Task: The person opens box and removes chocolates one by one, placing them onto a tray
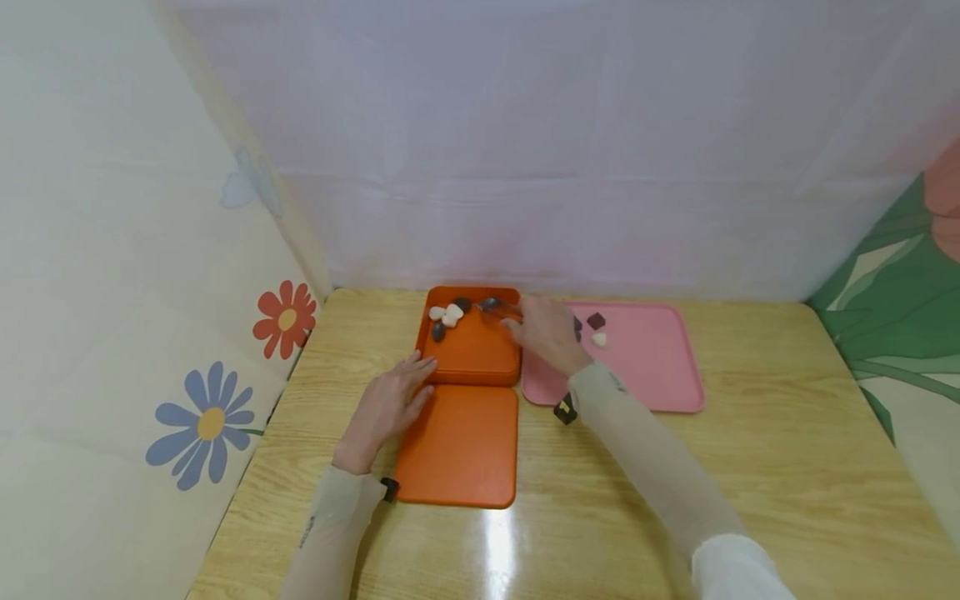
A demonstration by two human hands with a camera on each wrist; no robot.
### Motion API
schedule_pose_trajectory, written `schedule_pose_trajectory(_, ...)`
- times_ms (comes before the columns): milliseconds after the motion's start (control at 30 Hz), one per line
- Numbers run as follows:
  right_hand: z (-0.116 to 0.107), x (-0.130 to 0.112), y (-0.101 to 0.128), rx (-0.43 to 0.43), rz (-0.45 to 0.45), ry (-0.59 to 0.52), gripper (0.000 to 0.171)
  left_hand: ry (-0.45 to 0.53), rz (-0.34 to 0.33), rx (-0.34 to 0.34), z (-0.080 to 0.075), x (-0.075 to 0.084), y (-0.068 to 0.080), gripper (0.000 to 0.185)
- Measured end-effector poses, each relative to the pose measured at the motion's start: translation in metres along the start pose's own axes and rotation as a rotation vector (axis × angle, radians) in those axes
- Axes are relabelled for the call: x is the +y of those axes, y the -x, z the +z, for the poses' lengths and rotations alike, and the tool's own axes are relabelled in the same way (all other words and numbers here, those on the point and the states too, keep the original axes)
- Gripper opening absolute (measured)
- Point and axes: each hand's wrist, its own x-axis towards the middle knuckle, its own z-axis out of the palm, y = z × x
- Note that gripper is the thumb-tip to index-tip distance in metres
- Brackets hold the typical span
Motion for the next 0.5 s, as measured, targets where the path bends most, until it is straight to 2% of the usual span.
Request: schedule_pose_trajectory(500,-0.011,0.012,0.016,0.028,0.019,-0.116,0.035,-0.014,-0.012,-0.011,0.0,0.0,0.0,0.05)
